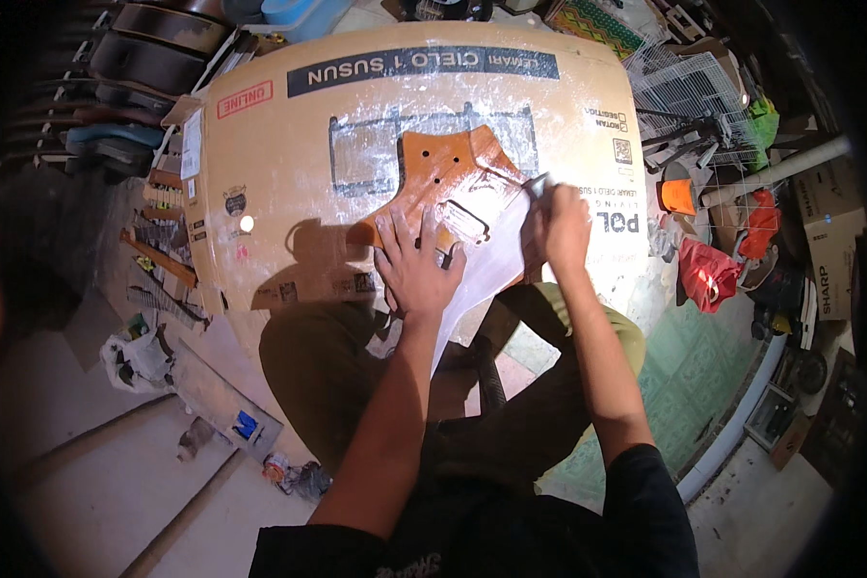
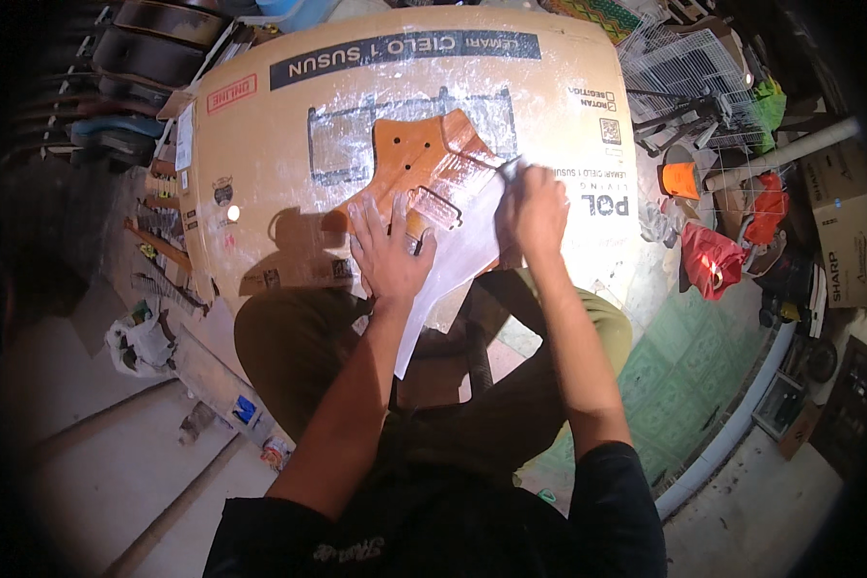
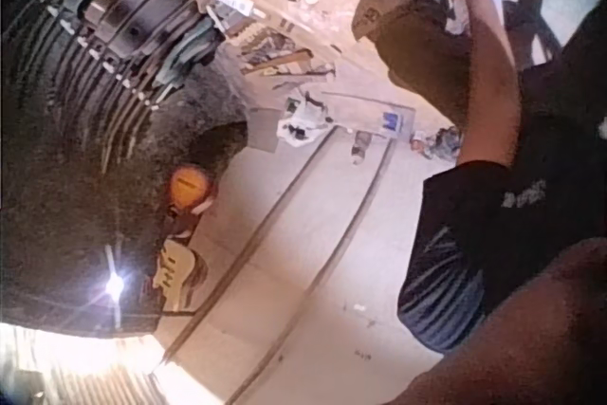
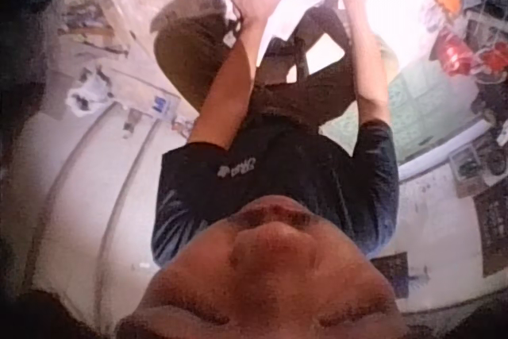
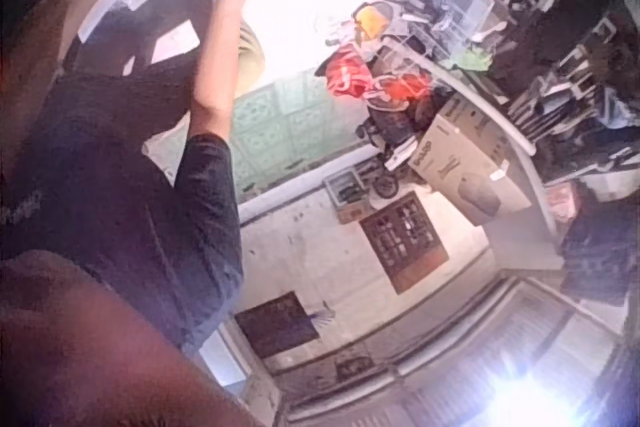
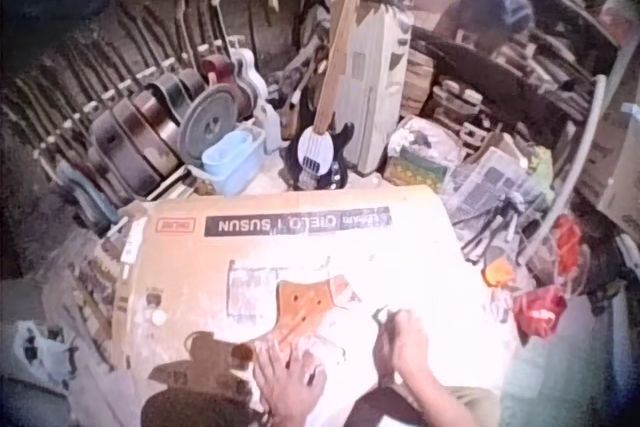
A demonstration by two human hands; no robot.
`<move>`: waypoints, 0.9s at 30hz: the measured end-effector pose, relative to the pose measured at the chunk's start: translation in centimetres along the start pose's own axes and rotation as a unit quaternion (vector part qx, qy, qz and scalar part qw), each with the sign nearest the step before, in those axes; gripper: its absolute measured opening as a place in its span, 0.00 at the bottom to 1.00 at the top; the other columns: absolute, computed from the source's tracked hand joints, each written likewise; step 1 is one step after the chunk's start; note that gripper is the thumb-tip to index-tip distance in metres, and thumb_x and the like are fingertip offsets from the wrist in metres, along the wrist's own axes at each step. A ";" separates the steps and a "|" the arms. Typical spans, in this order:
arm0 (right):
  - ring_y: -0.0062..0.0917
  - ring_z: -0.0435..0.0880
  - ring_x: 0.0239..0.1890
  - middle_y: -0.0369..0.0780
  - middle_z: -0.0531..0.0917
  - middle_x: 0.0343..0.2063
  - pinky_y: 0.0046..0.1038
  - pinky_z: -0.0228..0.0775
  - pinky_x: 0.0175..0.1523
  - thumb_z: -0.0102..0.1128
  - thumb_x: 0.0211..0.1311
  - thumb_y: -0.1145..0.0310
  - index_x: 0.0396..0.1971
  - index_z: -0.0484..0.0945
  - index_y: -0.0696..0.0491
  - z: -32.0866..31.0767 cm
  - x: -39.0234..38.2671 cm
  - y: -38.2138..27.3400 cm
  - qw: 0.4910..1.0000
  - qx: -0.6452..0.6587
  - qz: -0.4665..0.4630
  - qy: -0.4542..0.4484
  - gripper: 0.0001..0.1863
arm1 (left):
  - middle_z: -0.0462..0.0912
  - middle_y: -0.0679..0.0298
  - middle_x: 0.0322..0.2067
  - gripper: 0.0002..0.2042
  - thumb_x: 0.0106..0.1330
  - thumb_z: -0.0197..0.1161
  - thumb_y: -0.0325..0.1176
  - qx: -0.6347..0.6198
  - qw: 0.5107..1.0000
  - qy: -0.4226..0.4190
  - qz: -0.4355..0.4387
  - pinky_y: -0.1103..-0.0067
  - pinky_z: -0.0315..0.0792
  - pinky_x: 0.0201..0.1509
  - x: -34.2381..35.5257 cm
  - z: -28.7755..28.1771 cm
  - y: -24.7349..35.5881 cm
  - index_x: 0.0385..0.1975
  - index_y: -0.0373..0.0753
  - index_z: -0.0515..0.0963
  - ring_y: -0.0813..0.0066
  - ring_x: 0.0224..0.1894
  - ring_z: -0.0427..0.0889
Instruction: The person sands the surface of a wooden guitar body by hand with a sanding block, moving the block in circular and linear motions across different sections of the instrument.
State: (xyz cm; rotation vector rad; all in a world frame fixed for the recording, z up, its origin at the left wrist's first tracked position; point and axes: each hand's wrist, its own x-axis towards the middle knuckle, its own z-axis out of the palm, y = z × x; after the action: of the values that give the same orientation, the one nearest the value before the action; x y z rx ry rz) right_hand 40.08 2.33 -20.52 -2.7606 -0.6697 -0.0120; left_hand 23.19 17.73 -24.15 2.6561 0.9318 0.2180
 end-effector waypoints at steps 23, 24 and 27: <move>0.49 0.76 0.47 0.49 0.77 0.46 0.50 0.70 0.52 0.61 0.64 0.70 0.48 0.75 0.53 0.2 0.0 -1.8 0.999 0.000 0.038 0.018 0.14 | 0.51 0.49 0.78 0.38 0.62 0.63 0.58 -0.003 1.000 -0.016 -0.009 0.44 0.52 0.73 -0.2 -0.1 0.0 0.73 0.54 0.68 0.43 0.79 0.46; 0.50 0.76 0.48 0.49 0.78 0.47 0.50 0.70 0.52 0.61 0.62 0.72 0.47 0.76 0.53 1.1 -2.1 -1.8 0.999 -0.028 0.027 -0.005 0.13 | 0.51 0.49 0.78 0.38 0.62 0.63 0.58 0.001 1.000 -0.020 -0.011 0.44 0.52 0.73 0.0 -0.1 0.0 0.73 0.54 0.67 0.44 0.80 0.46; 0.50 0.77 0.48 0.49 0.78 0.48 0.50 0.71 0.52 0.59 0.61 0.74 0.48 0.76 0.54 0.7 -4.5 -4.3 0.994 0.029 -0.102 -0.005 0.15 | 0.51 0.49 0.78 0.38 0.62 0.63 0.58 0.011 1.000 -0.020 -0.018 0.44 0.53 0.73 -0.1 -0.4 -0.8 0.73 0.54 0.67 0.44 0.80 0.46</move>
State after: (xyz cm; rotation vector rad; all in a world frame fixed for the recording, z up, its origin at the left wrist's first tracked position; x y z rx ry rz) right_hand 34.08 4.15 -20.30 -2.6278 -0.9364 -0.0223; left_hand 22.58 18.39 -24.05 2.6512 0.9740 0.1480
